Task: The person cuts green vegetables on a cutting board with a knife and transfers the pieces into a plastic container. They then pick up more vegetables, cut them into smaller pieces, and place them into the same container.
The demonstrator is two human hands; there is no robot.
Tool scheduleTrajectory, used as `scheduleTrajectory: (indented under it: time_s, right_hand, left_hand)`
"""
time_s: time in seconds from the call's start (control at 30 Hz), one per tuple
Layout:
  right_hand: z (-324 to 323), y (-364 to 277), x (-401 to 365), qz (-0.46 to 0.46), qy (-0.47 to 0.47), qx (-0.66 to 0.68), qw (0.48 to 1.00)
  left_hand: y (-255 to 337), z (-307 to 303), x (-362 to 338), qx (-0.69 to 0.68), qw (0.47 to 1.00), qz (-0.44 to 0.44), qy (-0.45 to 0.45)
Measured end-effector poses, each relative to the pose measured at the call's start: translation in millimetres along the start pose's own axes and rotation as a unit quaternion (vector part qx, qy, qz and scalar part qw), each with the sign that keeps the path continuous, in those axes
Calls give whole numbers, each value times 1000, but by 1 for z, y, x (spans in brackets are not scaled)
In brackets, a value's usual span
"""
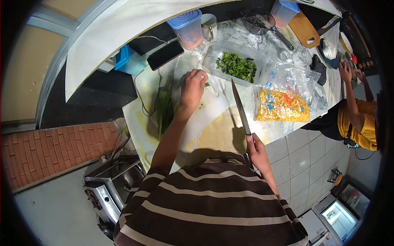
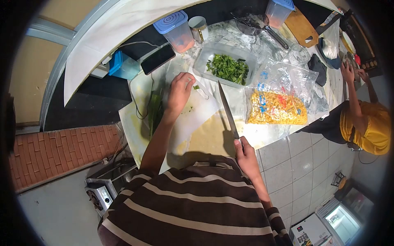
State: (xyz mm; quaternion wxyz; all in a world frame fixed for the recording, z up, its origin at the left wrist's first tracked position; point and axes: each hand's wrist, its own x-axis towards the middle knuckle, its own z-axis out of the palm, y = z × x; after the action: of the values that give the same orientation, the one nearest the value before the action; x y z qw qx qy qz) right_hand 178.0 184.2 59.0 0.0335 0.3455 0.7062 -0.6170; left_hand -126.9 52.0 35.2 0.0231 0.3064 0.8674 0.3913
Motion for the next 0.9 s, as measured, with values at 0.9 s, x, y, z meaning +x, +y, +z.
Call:
scheduleTrajectory:
  time_s: [0.9]
  right_hand:
    - [5, 5, -5, 72, -48, 71, 994]
  left_hand:
    - [2, -93, -37, 55, 991, 51, 110]
